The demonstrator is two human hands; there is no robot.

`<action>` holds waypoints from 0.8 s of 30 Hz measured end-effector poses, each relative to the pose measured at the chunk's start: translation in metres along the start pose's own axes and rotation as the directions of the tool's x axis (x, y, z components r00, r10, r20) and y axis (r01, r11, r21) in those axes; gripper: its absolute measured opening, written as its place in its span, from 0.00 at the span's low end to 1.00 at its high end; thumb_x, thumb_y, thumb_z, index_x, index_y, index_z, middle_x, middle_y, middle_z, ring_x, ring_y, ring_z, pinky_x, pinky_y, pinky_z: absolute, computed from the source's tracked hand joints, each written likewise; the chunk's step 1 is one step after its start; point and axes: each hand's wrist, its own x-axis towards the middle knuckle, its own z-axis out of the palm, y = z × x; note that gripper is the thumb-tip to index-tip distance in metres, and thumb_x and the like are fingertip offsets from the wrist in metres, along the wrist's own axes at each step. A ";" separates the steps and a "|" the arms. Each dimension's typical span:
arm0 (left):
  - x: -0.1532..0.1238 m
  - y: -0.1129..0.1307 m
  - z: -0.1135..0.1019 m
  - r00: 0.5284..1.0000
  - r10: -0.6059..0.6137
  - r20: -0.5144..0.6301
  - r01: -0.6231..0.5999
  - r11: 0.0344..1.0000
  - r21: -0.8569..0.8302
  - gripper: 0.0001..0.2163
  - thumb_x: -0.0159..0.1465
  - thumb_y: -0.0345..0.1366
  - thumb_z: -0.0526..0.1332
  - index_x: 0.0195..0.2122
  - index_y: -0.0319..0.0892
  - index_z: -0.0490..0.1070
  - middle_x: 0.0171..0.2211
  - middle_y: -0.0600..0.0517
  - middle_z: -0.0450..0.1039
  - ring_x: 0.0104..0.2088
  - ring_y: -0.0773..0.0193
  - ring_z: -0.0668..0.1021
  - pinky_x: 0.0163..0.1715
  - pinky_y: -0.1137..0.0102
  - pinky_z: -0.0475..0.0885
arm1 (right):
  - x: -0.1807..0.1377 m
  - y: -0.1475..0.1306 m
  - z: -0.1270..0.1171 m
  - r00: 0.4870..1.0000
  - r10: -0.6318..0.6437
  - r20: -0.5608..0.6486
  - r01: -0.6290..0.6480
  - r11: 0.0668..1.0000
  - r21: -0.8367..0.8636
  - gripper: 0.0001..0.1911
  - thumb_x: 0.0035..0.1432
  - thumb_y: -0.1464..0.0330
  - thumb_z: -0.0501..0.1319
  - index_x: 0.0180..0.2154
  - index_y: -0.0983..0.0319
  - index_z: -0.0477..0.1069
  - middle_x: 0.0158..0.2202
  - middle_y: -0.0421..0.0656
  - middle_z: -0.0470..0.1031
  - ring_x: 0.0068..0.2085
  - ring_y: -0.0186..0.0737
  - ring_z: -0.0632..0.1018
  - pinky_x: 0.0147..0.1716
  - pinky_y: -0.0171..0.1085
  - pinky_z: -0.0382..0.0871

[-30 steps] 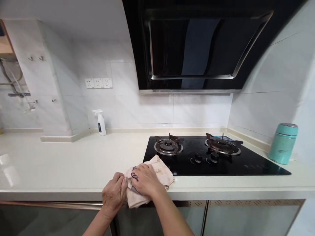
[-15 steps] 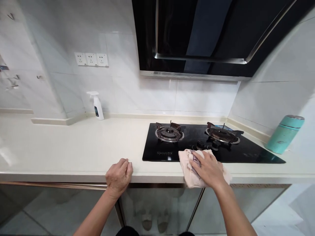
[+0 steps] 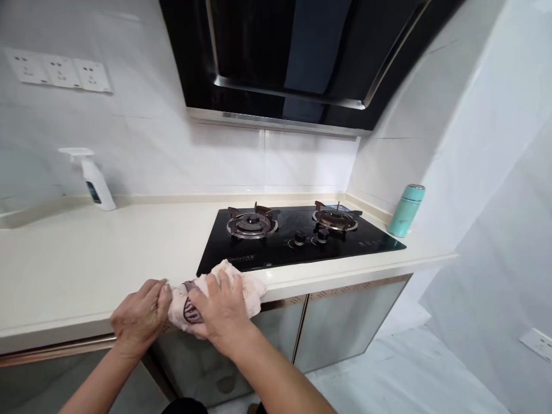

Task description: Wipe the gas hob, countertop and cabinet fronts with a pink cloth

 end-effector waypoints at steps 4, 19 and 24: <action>-0.001 -0.003 0.002 1.000 0.017 -0.022 -0.017 1.000 0.019 0.11 0.71 0.35 0.57 0.37 0.42 0.79 0.37 0.50 0.83 0.26 0.62 0.74 0.27 0.67 0.62 | -0.025 0.042 -0.004 0.991 -0.107 -0.075 0.096 0.986 -0.135 0.30 0.67 0.46 0.59 0.67 0.41 0.61 0.66 0.39 0.68 0.68 0.50 0.65 0.63 0.51 0.64; -0.003 0.006 0.001 1.000 -0.023 -0.020 0.023 0.999 -0.032 0.12 0.72 0.35 0.55 0.36 0.43 0.78 0.38 0.51 0.83 0.28 0.62 0.74 0.31 0.65 0.65 | -0.173 0.280 -0.029 0.992 0.109 -0.065 -0.116 0.987 -0.109 0.35 0.60 0.45 0.66 0.63 0.54 0.73 0.65 0.59 0.69 0.65 0.61 0.69 0.61 0.54 0.66; -0.002 0.010 -0.006 1.000 0.001 -0.029 -0.002 1.000 -0.027 0.13 0.72 0.33 0.55 0.30 0.44 0.74 0.34 0.51 0.81 0.27 0.63 0.75 0.32 0.65 0.65 | -0.205 0.334 -0.034 0.993 0.086 -0.083 -0.097 0.987 -0.129 0.37 0.59 0.43 0.63 0.63 0.56 0.71 0.61 0.57 0.71 0.60 0.66 0.73 0.56 0.58 0.70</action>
